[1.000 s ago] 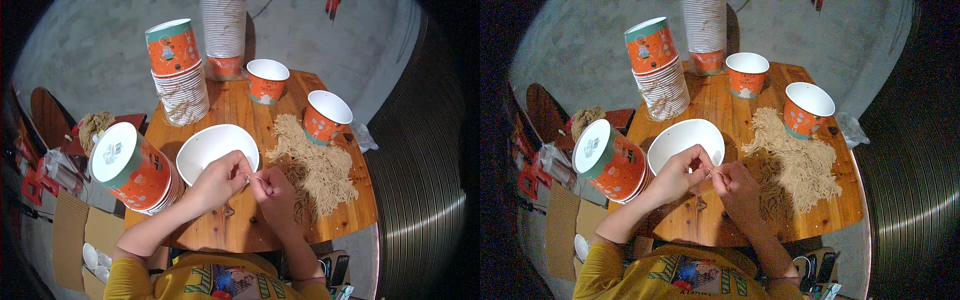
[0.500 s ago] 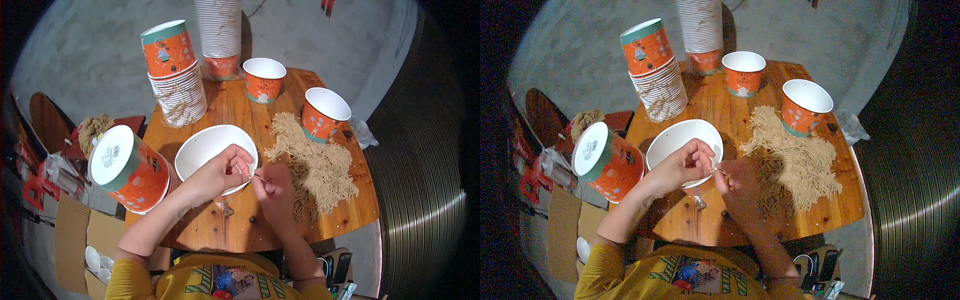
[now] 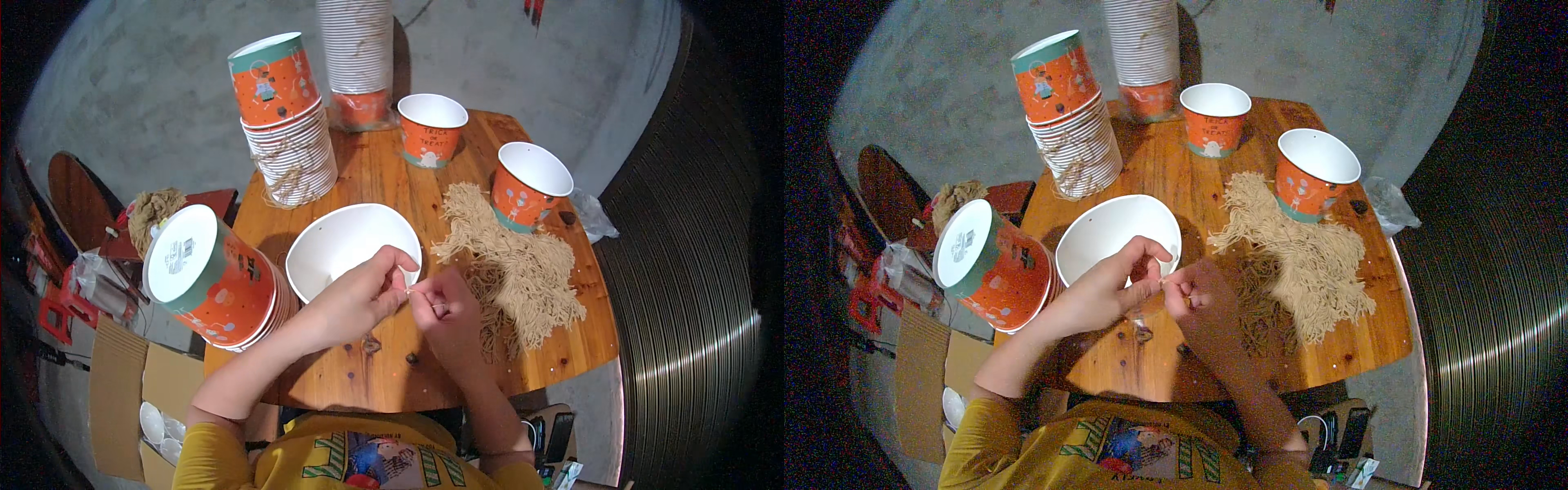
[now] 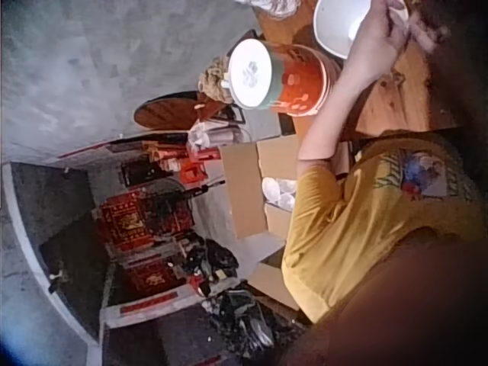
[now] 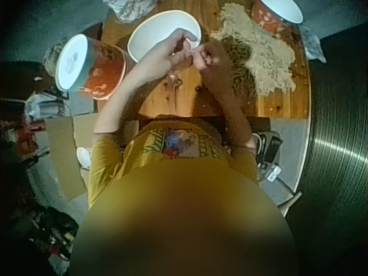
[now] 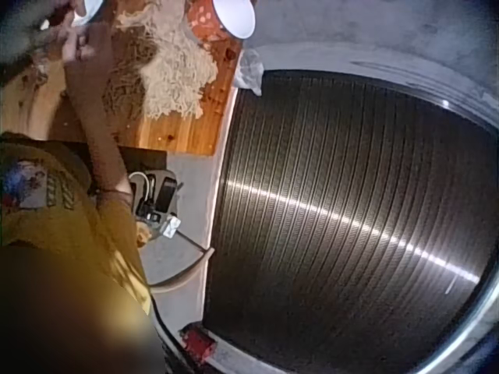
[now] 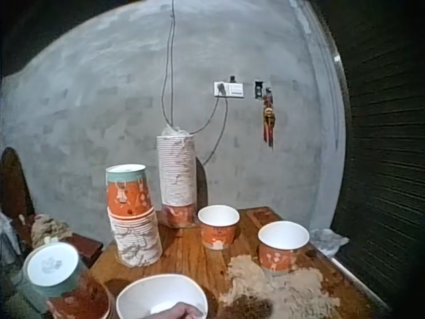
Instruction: Tying rubber bands onto paper bowls for assembly or packaging.
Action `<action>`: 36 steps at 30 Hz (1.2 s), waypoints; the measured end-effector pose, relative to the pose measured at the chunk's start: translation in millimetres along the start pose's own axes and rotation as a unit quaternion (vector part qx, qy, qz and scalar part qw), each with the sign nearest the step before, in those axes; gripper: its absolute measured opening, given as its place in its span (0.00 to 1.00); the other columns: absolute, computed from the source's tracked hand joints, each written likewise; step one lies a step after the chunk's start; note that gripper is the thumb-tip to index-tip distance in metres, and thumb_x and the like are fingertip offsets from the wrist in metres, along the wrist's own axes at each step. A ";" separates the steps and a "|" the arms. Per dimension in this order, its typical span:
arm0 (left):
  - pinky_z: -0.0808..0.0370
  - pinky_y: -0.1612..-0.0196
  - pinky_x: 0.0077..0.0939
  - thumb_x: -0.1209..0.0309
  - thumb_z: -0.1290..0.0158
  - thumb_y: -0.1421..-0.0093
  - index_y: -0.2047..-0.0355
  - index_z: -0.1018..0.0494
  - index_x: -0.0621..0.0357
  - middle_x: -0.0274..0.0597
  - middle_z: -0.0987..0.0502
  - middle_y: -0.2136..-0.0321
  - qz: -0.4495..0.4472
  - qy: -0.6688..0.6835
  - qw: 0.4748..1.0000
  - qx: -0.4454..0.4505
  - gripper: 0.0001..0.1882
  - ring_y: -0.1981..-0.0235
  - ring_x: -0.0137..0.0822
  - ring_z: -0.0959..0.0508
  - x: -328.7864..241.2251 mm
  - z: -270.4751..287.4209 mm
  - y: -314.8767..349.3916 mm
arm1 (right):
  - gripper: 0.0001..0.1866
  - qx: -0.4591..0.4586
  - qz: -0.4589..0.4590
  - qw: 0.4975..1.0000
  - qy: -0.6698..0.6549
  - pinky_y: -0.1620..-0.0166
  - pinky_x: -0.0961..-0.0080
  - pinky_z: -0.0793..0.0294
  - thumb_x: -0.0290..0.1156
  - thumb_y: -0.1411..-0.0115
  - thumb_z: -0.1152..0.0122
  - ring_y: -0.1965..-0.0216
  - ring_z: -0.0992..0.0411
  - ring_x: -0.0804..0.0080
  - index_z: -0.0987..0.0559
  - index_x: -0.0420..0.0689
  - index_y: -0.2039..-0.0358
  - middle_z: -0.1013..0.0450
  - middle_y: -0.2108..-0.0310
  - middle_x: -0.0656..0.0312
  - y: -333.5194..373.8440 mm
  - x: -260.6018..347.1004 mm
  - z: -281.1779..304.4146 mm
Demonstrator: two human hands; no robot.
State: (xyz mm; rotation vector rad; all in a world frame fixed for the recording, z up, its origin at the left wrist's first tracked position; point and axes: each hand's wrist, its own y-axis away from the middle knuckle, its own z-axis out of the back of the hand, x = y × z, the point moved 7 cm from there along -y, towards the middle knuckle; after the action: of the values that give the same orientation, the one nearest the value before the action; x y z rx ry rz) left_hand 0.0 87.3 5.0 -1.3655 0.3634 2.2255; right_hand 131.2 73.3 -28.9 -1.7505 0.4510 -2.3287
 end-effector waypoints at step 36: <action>0.33 0.61 0.38 0.78 0.49 0.44 0.68 0.34 0.63 0.50 0.32 0.70 -0.141 -0.213 0.956 -0.147 0.05 0.64 0.51 0.30 -13.8 4.7 8.0 | 0.06 -0.007 0.127 0.985 0.119 0.75 0.75 0.33 0.27 0.47 0.37 0.79 0.33 0.72 0.27 0.44 0.72 0.32 0.76 0.61 25.1 13.1 -0.1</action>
State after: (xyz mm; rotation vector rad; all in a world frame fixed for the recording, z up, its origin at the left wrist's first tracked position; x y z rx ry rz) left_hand -2.7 79.0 19.2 -0.9526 -0.3076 2.3058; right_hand 126.7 45.5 -26.0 -1.3319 0.6851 -2.3592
